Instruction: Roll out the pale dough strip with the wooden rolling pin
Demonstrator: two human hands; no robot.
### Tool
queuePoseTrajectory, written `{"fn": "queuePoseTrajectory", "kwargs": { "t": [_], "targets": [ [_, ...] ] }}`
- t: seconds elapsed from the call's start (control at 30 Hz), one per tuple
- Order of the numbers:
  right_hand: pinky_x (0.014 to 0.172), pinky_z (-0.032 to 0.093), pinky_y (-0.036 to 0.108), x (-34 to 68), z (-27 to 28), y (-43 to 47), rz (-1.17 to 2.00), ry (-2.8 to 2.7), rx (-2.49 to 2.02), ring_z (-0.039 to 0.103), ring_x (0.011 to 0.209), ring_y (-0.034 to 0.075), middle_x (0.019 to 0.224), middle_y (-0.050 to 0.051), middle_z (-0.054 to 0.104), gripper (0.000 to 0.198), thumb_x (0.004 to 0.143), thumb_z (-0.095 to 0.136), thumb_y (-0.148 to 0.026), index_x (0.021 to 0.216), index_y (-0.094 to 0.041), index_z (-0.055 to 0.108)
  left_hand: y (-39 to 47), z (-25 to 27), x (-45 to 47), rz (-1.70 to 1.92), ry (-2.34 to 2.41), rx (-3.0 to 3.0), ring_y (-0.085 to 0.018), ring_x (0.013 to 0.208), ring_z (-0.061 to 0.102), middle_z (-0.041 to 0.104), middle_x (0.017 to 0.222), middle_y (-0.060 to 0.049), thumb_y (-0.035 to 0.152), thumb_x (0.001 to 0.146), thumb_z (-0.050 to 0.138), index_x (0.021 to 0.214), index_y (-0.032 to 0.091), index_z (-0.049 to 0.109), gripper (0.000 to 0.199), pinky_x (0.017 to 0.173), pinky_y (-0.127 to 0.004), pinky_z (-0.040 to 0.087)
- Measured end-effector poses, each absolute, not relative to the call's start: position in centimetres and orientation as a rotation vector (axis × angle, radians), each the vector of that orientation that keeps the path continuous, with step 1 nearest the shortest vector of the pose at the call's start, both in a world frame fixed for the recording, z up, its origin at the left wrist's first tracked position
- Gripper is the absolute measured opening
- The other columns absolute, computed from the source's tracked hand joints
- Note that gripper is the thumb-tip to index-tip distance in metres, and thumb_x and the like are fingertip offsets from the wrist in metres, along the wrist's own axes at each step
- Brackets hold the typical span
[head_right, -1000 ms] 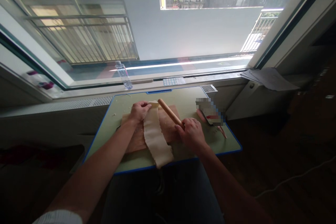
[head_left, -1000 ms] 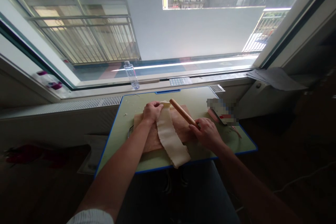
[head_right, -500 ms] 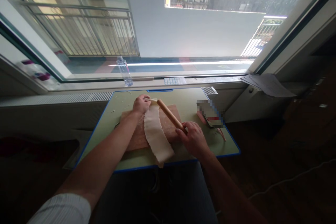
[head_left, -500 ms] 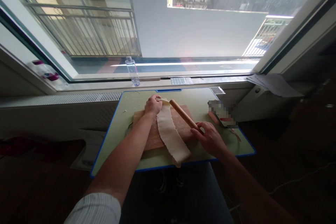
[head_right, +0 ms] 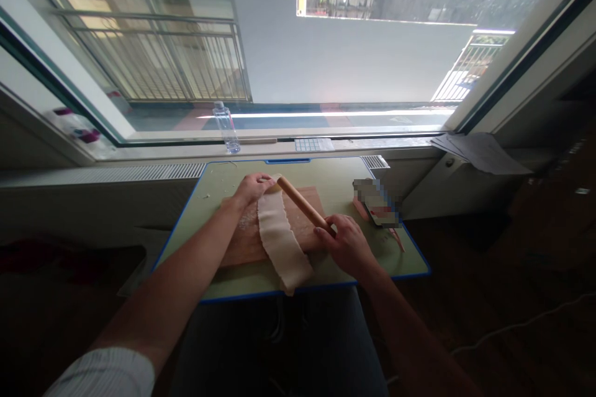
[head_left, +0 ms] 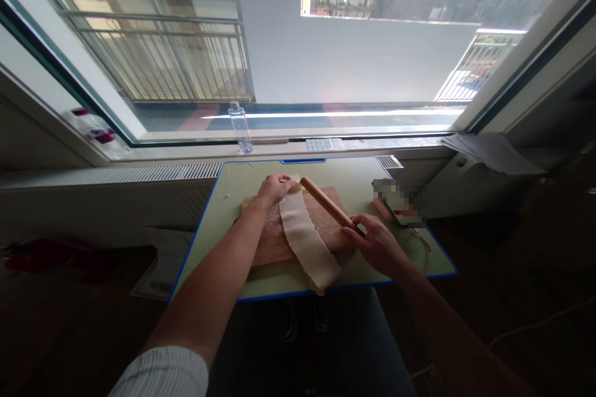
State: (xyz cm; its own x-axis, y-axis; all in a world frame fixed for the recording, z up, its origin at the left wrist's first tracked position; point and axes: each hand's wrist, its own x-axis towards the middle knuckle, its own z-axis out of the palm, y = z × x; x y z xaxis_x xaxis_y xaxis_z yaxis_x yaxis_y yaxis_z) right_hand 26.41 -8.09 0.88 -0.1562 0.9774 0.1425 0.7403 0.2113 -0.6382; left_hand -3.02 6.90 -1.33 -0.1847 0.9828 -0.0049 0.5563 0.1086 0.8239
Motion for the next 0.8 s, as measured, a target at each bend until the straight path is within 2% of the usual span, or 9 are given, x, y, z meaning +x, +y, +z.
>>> {"fn": "queuePoseTrajectory", "kwargs": {
  "t": [0.1, 0.23, 0.33, 0.43, 0.53, 0.63, 0.7, 0.8],
  "targets": [
    [0.085, 0.047, 0.037, 26.5, 1.4, -8.4, 0.577, -1.933, -1.632, 0.066, 0.101, 0.029, 0.099, 0.007, 0.074, 0.036, 0.093, 0.061, -0.058, 0.098, -0.024, 0.071, 7.3, -1.3, -2.2, 0.987, 1.809, 1.472, -0.018, 0.080, 0.073, 0.082, 0.096, -0.007, 0.028, 0.086, 0.075, 0.103, 0.018, 0.079, 0.020, 0.075, -0.027, 0.056],
    [0.085, 0.046, 0.037, 26.7, 1.6, -8.7, 0.588, -1.935, -1.626, 0.066, 0.098, 0.027, 0.098, 0.007, 0.074, 0.036, 0.093, 0.060, -0.058, 0.097, -0.024, 0.071, 6.6, -1.0, -2.0, 1.042, 1.876, 1.523, -0.019, 0.098, 0.075, 0.081, 0.108, -0.007, 0.018, 0.090, 0.067, 0.106, 0.020, 0.077, 0.019, 0.089, -0.028, 0.056],
    [0.085, 0.046, 0.037, 26.7, 1.6, -8.7, 0.593, -1.955, -1.612, 0.066, 0.097, 0.027, 0.097, 0.007, 0.073, 0.037, 0.094, 0.059, -0.058, 0.097, -0.024, 0.071, 4.4, -0.1, -2.3, 0.881, 2.053, 1.721, -0.028, 0.119, 0.070, 0.079, 0.123, -0.009, 0.024, 0.091, 0.067, 0.115, 0.025, 0.077, 0.026, 0.105, -0.040, 0.052],
    [0.082, 0.046, 0.036, 26.6, 1.8, -8.6, 0.595, -1.928, -1.646, 0.066, 0.095, 0.027, 0.094, 0.007, 0.072, 0.039, 0.093, 0.059, -0.061, 0.096, -0.024, 0.070, 0.4, 0.8, -2.1, 0.758, 2.136, 2.060, -0.035, 0.140, 0.057, 0.065, 0.151, -0.011, 0.035, 0.094, 0.066, 0.137, 0.027, 0.069, 0.043, 0.118, -0.053, 0.043],
    [0.077, 0.045, 0.034, 26.6, 2.1, -8.5, 0.607, -1.897, -1.668, 0.065, 0.089, 0.026, 0.088, 0.005, 0.071, 0.040, 0.092, 0.061, -0.063, 0.095, -0.024, 0.070, -4.6, 1.1, -1.0, 0.557, 1.748, 2.308, -0.031, 0.146, 0.053, 0.062, 0.157, -0.009, 0.051, 0.099, 0.062, 0.146, 0.028, 0.062, 0.052, 0.126, -0.052, 0.037],
    [0.073, 0.044, 0.033, 26.6, 2.2, -8.3, 0.595, -1.897, -1.676, 0.064, 0.082, 0.024, 0.084, 0.004, 0.069, 0.041, 0.092, 0.061, -0.063, 0.094, -0.024, 0.070, -8.8, 0.7, 0.1, 0.403, 1.413, 2.429, -0.032, 0.158, 0.040, 0.052, 0.167, -0.006, 0.066, 0.098, 0.060, 0.151, 0.031, 0.057, 0.064, 0.134, -0.061, 0.019],
    [0.071, 0.043, 0.033, 26.5, 2.3, -8.3, 0.592, -1.904, -1.680, 0.062, 0.080, 0.023, 0.082, 0.003, 0.068, 0.042, 0.093, 0.060, -0.064, 0.095, -0.023, 0.071, -10.5, 0.5, 0.4, 0.379, 1.306, 2.443, -0.033, 0.160, 0.037, 0.052, 0.167, -0.004, 0.065, 0.098, 0.061, 0.149, 0.032, 0.060, 0.061, 0.135, -0.062, 0.013],
    [0.069, 0.041, 0.032, 26.4, 2.2, -8.5, 0.590, -1.902, -1.682, 0.061, 0.078, 0.022, 0.079, 0.002, 0.066, 0.041, 0.093, 0.060, -0.063, 0.095, -0.023, 0.071, -11.5, 0.6, 0.3, 0.435, 1.252, 2.421, -0.031, 0.157, 0.041, 0.060, 0.160, -0.004, 0.059, 0.096, 0.069, 0.141, 0.031, 0.067, 0.053, 0.137, -0.058, 0.012]
  ]
}}
